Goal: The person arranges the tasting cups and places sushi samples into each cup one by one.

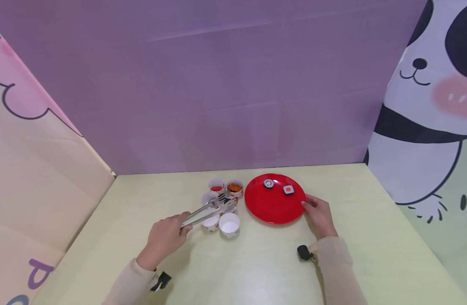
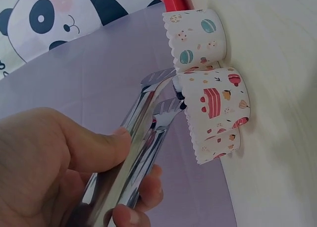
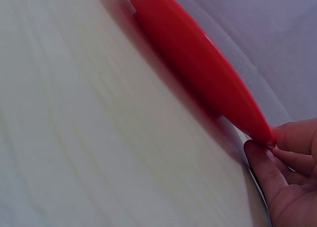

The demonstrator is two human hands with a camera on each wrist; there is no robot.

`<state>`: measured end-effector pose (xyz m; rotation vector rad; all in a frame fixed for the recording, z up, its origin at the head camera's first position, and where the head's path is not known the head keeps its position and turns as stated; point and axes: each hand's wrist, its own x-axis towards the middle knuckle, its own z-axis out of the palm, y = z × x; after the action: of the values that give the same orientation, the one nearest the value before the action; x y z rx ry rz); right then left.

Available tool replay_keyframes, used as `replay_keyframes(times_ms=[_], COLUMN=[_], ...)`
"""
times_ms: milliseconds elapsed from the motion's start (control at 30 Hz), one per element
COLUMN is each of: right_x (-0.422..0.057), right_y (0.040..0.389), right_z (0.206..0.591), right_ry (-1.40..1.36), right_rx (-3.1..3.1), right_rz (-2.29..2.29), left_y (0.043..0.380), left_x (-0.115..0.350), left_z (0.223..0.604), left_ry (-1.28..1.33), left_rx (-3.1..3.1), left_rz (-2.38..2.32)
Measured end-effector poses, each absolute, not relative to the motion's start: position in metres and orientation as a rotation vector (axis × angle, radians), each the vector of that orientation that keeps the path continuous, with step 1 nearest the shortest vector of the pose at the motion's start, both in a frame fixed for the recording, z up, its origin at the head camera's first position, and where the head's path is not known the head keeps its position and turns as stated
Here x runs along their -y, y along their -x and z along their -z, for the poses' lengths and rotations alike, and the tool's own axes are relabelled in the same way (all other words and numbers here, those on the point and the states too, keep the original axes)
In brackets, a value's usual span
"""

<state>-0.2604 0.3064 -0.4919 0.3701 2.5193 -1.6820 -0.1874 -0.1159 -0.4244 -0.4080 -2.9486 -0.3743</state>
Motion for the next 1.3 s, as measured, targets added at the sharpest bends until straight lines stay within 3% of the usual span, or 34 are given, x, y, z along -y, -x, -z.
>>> replay_keyframes(times_ms=[1300], right_x=[-0.3054], right_y=[0.2598], right_z=[0.4915], right_ry=[-0.377], right_rx=[-2.478], right_rz=[1.726], left_y=[0.1863], left_x=[0.1133], left_z=[0.4227], left_ry=[0.377], left_rx=[2.986], left_rz=[0.402])
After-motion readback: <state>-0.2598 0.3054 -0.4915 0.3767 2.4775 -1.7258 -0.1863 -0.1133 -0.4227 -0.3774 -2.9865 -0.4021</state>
